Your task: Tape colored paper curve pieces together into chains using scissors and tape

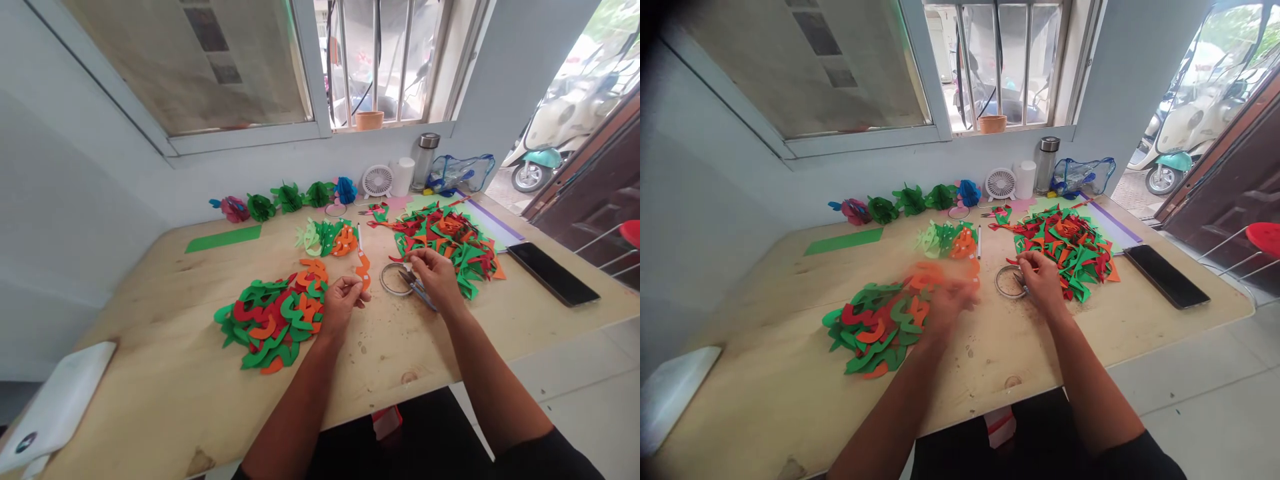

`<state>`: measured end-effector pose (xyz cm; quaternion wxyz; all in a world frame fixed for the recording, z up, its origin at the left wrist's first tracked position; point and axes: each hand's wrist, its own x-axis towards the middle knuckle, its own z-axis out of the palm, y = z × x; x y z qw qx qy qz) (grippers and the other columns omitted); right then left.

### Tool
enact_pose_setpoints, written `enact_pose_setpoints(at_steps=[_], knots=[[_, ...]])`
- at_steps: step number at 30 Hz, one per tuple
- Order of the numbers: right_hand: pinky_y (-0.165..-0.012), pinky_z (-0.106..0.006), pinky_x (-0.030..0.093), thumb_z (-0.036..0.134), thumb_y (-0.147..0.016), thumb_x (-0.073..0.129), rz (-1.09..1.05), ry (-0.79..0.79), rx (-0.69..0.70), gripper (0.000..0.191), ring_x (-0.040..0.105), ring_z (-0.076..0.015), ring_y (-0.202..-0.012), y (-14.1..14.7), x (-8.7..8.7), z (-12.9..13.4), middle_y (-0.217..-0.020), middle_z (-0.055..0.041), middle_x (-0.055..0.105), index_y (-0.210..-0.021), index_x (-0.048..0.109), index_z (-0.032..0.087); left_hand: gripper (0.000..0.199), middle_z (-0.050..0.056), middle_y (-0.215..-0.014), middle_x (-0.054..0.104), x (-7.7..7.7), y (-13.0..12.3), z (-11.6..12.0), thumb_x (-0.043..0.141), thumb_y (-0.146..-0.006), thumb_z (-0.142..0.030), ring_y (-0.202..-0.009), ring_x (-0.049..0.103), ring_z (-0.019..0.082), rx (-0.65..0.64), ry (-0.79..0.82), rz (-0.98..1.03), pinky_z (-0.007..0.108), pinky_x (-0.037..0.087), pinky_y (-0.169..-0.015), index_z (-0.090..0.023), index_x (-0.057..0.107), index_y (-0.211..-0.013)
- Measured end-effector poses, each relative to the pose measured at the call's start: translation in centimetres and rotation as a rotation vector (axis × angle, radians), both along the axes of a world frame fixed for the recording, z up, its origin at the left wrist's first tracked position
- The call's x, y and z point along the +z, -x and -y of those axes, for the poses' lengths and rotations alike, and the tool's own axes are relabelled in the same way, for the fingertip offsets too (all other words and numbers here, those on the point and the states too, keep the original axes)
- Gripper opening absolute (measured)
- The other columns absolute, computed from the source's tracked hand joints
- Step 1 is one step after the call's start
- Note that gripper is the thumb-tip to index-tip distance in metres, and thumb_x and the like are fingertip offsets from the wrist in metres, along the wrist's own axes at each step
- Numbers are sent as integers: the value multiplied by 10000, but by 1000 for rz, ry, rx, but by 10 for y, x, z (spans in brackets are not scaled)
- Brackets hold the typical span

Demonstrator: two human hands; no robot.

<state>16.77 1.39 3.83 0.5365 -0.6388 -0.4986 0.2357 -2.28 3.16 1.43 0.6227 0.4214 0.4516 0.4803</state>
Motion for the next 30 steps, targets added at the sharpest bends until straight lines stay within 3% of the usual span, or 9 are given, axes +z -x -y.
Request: enact_pose_setpoints(at_steps=[4,7,10,18,30], knots=[[-672,-314,396,269,-787,490,486,146,-117,182,564,-194,-721,-23,-12,-7,-780,-55,662,-776,654,190,217,4,-542,642,-1,-1,1,692,-646,-314,-463,559,96,-11,3,6,199,422,-470,-146,594,-742],[-732,-335,374,220,-804,474,763,211,-68,193,549,-229,-832,-25,-20,-11,-832,-79,666,-787,665,202,214,8,-552,646,0,0,1,691,-645,-312,-466,560,96,-12,6,6,201,420,-475,-146,594,-739],[-747,-345,354,223,-821,476,910,245,-42,200,524,-245,-862,-23,-20,-13,-857,-97,657,-837,675,204,211,5,-552,644,1,0,1,692,-638,-307,-468,562,97,0,12,8,203,421,-479,-149,592,-736],[-703,-357,323,273,-828,499,1017,351,-26,194,508,-263,-877,-16,-16,-22,-897,-102,659,-854,682,213,193,-2,-537,637,3,0,1,674,-640,-298,-475,569,102,-5,12,15,205,426,-480,-155,586,-735],[-708,-355,345,236,-774,525,924,264,-71,125,522,-255,-840,-19,-26,-30,-810,-89,640,-718,634,208,193,-2,-520,629,6,-2,2,675,-645,-311,-467,570,100,-6,21,25,191,416,-459,-161,580,-721]])
